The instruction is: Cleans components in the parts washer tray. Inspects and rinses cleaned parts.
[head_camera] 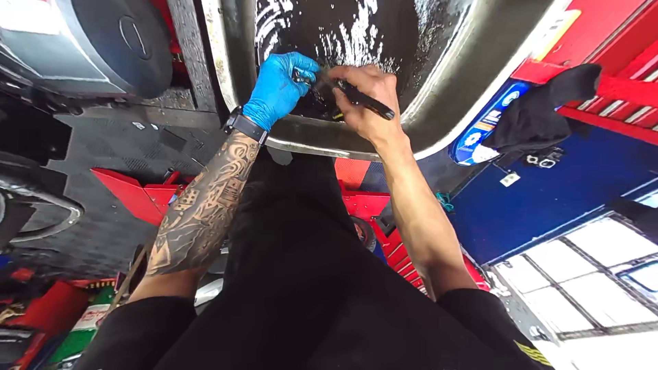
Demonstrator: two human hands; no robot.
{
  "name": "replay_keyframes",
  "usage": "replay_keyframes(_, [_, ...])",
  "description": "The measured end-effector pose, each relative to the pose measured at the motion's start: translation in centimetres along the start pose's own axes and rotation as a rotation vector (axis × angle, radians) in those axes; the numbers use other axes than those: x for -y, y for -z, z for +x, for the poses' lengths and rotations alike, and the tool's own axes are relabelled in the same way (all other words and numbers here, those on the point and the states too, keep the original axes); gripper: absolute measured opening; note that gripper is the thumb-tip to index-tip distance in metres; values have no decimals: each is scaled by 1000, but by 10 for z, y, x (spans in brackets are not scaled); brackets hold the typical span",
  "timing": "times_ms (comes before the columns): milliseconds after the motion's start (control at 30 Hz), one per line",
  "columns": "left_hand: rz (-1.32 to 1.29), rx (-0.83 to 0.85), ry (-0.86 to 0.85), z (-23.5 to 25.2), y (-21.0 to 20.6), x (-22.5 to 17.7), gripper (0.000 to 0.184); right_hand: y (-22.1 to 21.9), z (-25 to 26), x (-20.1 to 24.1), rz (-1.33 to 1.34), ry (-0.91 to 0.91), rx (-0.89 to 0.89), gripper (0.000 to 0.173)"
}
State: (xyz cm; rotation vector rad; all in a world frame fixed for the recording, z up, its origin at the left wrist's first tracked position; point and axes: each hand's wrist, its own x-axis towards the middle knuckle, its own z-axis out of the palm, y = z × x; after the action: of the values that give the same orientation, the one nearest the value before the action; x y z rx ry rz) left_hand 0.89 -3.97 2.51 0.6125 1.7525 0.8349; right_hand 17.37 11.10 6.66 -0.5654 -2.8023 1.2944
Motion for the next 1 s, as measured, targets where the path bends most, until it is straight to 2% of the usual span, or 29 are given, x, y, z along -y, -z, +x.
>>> replay_keyframes(67, [-12, -10, -19, -2, -4, -3, 28, -2, 3, 13, 139, 30, -71, 24])
replay_keyframes(167, [-62, 3, -19, -1, -7, -6, 33, -10, 2, 4, 268, 9, -25, 24])
replay_keyframes(267, [-75, 7, 9, 1, -13, -1, 32, 0, 4, -1, 135, -25, 42, 25])
replay_keyframes(333, [-59, -4, 0, -1, -19, -1, 27, 4, 1, 8, 83, -3, 0, 25])
replay_keyframes(400, [-65, -31, -40, 2, -20, -5, 24, 0, 2, 11, 165, 17, -70, 24])
replay_keyframes(467, [-101, -21, -59, 4, -15, -3, 32, -6, -2, 4, 242, -13, -45, 24])
replay_keyframes(533, [-124, 4, -23, 4, -10, 2, 37, -2, -9, -8, 177, -83, 15, 25])
replay_keyframes(600, [-163, -2, -14, 4, -6, 7, 36, 6, -8, -13, 108, -120, -2, 26])
replay_keyframes(700, [-111, -18, -48, 2, -7, 6, 28, 2, -1, 2, 282, -56, -101, 25])
replay_keyframes(767, [-104, -26, -68, 2, -6, 2, 32, -9, 0, 1, 340, -34, -59, 24])
replay_keyframes(900, [-95, -22, -67, 2, 1, 5, 36, -2, -1, -12, 122, -133, 44, 26])
replay_keyframes(1000, [7, -33, -66, 0, -4, 2, 23, -2, 3, 4, 249, -31, -102, 24])
